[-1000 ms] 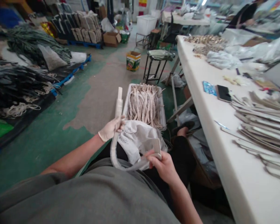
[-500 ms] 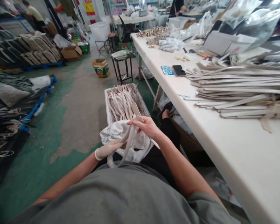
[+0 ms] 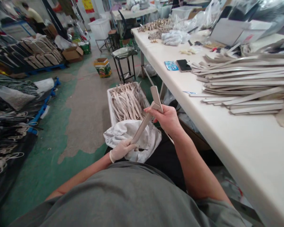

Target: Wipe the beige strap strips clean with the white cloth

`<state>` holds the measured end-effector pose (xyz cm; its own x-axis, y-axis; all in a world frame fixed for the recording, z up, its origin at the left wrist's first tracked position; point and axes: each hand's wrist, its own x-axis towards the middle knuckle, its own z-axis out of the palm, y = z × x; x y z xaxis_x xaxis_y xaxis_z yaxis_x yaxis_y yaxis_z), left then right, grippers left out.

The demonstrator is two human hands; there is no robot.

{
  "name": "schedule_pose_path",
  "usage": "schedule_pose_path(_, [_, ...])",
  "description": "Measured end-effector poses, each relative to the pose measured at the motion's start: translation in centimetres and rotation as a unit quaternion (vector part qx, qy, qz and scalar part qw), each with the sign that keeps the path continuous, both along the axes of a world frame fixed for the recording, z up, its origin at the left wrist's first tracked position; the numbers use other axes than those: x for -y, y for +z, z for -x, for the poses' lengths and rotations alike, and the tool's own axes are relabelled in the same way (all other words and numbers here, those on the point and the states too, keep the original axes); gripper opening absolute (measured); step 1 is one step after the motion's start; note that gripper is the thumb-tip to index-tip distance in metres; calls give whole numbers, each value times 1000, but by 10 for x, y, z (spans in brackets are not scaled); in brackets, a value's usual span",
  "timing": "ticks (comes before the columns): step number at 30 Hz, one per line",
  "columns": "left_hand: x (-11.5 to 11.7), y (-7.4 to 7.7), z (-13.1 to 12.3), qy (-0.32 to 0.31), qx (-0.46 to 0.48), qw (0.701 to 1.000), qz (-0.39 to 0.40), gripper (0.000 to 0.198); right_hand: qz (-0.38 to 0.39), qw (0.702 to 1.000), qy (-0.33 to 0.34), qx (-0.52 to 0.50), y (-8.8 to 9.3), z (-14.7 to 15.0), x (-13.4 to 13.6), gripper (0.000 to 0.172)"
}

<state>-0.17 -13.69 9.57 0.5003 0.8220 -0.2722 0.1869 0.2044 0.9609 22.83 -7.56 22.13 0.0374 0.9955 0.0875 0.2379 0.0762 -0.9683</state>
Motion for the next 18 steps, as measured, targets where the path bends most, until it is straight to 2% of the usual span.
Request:
schedule_pose_path(3, [-7, -19, 12, 111, 69, 989, 75, 52, 29, 994, -90, 47, -17, -26, 4, 34])
schedule_pose_path(5, [-18, -31, 27, 203, 124, 963, 129, 57, 69, 977, -143, 143, -37, -49, 16, 42])
schedule_pose_path(7, [-32, -42, 46, 272, 147, 939, 151, 56, 111, 959, -173, 195, -63, -75, 39, 43])
schedule_pose_path(9, [-46, -50, 65, 304, 130, 932, 147, 55, 166, 956, -168, 173, -92, -100, 72, 44])
schedule_pose_path(11, [-61, -53, 78, 301, 79, 940, 143, 50, 227, 953, -149, 136, -122, -120, 108, 45])
schedule_pose_path(13, [-81, -51, 82, 283, 19, 948, 147, 44, 279, 944, -142, 102, -148, -130, 137, 48])
schedule_pose_path(15, [-107, -41, 76, 261, -36, 956, 125, 40, 299, 941, -138, 80, -164, -130, 147, 50])
schedule_pose_path(17, [-141, -19, 66, 241, -76, 966, 53, 39, 285, 948, -124, 73, -164, -118, 134, 49])
schedule_pose_path(18, [-160, -5, 62, 234, -91, 968, -3, 40, 267, 954, -115, 74, -157, -109, 120, 49])
